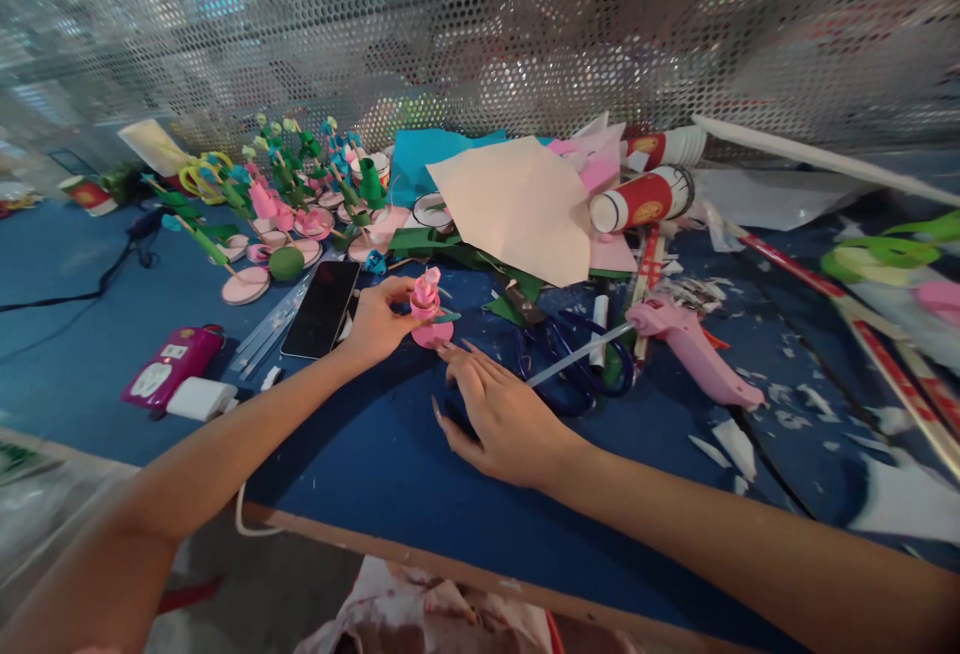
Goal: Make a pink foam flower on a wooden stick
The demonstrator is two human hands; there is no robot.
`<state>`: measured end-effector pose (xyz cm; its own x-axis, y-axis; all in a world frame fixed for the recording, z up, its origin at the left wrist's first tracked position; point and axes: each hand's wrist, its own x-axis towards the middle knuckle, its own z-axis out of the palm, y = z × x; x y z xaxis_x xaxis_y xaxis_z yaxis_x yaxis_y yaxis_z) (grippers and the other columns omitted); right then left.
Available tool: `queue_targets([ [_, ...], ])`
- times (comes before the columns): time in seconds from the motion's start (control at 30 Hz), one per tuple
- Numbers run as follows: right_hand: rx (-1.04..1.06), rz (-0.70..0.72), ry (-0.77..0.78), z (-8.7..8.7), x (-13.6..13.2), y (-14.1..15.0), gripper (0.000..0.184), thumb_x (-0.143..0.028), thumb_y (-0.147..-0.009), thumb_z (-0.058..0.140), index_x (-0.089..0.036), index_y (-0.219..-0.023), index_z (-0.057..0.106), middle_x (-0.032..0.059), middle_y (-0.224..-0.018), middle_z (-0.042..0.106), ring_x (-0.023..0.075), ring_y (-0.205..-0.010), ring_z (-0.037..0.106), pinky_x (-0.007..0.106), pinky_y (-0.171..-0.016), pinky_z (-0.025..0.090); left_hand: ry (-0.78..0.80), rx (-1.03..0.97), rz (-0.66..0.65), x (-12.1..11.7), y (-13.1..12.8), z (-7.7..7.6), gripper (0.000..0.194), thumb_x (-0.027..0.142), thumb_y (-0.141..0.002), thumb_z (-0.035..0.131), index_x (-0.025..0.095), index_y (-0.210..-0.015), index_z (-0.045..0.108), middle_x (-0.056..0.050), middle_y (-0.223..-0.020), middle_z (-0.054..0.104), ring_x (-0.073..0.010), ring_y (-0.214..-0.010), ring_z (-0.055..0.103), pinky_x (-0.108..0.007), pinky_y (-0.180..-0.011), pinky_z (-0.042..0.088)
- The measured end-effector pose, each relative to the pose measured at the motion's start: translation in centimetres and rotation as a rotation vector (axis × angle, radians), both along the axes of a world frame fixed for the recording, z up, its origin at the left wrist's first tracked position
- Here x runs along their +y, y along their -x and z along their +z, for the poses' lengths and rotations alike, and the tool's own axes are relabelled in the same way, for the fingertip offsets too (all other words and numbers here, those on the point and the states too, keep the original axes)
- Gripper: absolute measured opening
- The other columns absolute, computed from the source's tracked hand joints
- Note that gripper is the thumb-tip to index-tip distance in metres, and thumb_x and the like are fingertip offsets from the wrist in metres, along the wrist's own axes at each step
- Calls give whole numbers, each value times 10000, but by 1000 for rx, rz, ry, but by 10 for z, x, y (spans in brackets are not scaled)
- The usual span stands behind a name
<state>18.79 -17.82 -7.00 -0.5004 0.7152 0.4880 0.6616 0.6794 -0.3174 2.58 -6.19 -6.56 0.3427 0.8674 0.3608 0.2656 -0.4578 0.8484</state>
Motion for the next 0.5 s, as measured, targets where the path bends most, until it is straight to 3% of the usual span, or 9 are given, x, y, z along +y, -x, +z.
queue_targets([
  [0.27,-6,5,23,1,0,0,149,-200,-832,447,-131,-964,442,267,-1119,611,317,-1129,575,509,-959,473,41,-48,25,-5,0,5,323,319,-629,763,160,-886,652,-36,-825,694,-177,-762,667,-318,-745,554],
  [0.5,-7,-1,10,1,0,0,135,-201,-837,441,-123,-948,447,267,-1099,619,310,-1136,573,493,-980,464,37,-9,30,-7,0,5,275,251,-615,774,163,-841,645,-46,-854,700,-184,-774,669,-337,-766,553],
])
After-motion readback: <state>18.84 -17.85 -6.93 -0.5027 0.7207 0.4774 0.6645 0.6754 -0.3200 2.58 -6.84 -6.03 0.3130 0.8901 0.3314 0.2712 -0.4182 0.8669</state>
